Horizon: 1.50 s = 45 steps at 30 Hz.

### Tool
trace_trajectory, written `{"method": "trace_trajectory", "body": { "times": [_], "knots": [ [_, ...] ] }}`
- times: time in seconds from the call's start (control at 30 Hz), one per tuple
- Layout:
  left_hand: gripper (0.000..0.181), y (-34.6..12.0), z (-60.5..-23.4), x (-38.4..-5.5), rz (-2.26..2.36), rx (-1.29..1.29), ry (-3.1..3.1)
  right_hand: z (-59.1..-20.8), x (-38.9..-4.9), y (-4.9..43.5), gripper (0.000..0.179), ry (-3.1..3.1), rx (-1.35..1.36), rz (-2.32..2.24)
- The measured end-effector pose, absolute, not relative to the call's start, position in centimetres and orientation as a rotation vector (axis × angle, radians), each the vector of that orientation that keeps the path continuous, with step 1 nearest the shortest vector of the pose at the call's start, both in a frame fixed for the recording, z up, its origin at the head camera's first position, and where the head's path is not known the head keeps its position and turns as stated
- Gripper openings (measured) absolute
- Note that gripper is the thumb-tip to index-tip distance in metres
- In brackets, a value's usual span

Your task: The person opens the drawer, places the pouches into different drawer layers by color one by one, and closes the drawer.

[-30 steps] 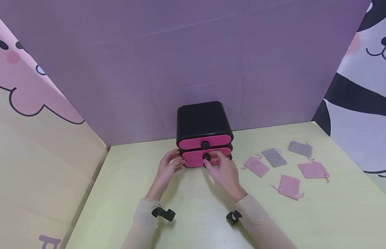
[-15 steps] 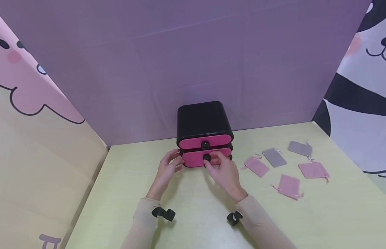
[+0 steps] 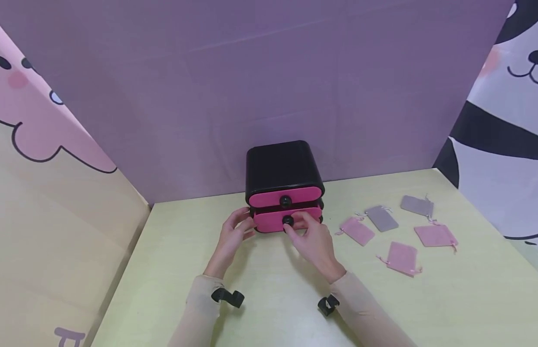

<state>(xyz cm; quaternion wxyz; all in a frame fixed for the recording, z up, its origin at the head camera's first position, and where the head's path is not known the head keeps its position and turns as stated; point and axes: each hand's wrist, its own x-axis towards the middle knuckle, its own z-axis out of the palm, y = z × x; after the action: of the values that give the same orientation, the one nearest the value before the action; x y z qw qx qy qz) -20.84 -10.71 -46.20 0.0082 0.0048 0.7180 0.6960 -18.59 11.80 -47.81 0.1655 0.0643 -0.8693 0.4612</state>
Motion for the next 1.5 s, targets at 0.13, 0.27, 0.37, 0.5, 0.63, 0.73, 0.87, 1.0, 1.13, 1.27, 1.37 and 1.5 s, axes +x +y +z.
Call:
{"method": "trace_trajectory", "body": {
  "times": [0.13, 0.27, 0.37, 0.5, 0.63, 0.73, 0.87, 1.0, 1.13, 1.27, 1.37, 1.5],
  "knots": [
    [0.042, -10.7, -46.2, -20.8, 2.184, 0.013, 2.238, -47.9, -18.4, 11.8, 0.029, -2.466, 0.197, 1.311],
    [0.042, -10.7, -46.1, -20.8, 2.191, 0.014, 2.234, -47.9, -18.2, 11.8, 0.030, -2.459, 0.200, 1.315],
    [0.043, -10.7, -46.1, -20.7, 2.186, 0.007, 2.235, -47.9, -18.1, 11.8, 0.031, -2.464, 0.194, 1.316],
    [0.042, -10.7, -46.0, -20.6, 2.169, -0.002, 2.246, -47.9, -17.9, 11.8, 0.031, -2.472, 0.187, 1.321],
    [0.042, -10.7, -46.0, -20.6, 2.158, 0.004, 2.258, -47.9, -17.8, 11.9, 0.030, -2.464, 0.188, 1.337],
    [0.041, -10.8, -46.1, -20.7, 2.153, 0.006, 2.261, -48.0, -17.6, 12.0, 0.031, -2.465, 0.189, 1.340],
    [0.040, -10.9, -46.3, -20.7, 2.152, 0.001, 2.260, -48.2, -17.4, 12.0, 0.031, -2.479, 0.183, 1.340],
    [0.040, -11.0, -46.4, -20.8, 2.148, 0.005, 2.262, -48.2, -17.3, 12.0, 0.030, -2.477, 0.185, 1.350],
    [0.041, -11.0, -46.4, -20.8, 2.158, 0.013, 2.263, -48.1, -17.1, 12.0, 0.029, -2.471, 0.186, 1.362],
    [0.041, -11.0, -46.4, -20.8, 2.167, 0.013, 2.264, -48.0, -17.1, 11.9, 0.028, -2.466, 0.185, 1.375],
    [0.041, -11.0, -46.5, -20.8, 2.156, 0.008, 2.273, -47.9, -17.0, 11.9, 0.028, -2.472, 0.172, 1.384],
    [0.041, -11.0, -46.4, -20.8, 2.146, 0.009, 2.276, -47.7, -16.7, 11.9, 0.028, -2.478, 0.162, 1.393]
  ]
}}
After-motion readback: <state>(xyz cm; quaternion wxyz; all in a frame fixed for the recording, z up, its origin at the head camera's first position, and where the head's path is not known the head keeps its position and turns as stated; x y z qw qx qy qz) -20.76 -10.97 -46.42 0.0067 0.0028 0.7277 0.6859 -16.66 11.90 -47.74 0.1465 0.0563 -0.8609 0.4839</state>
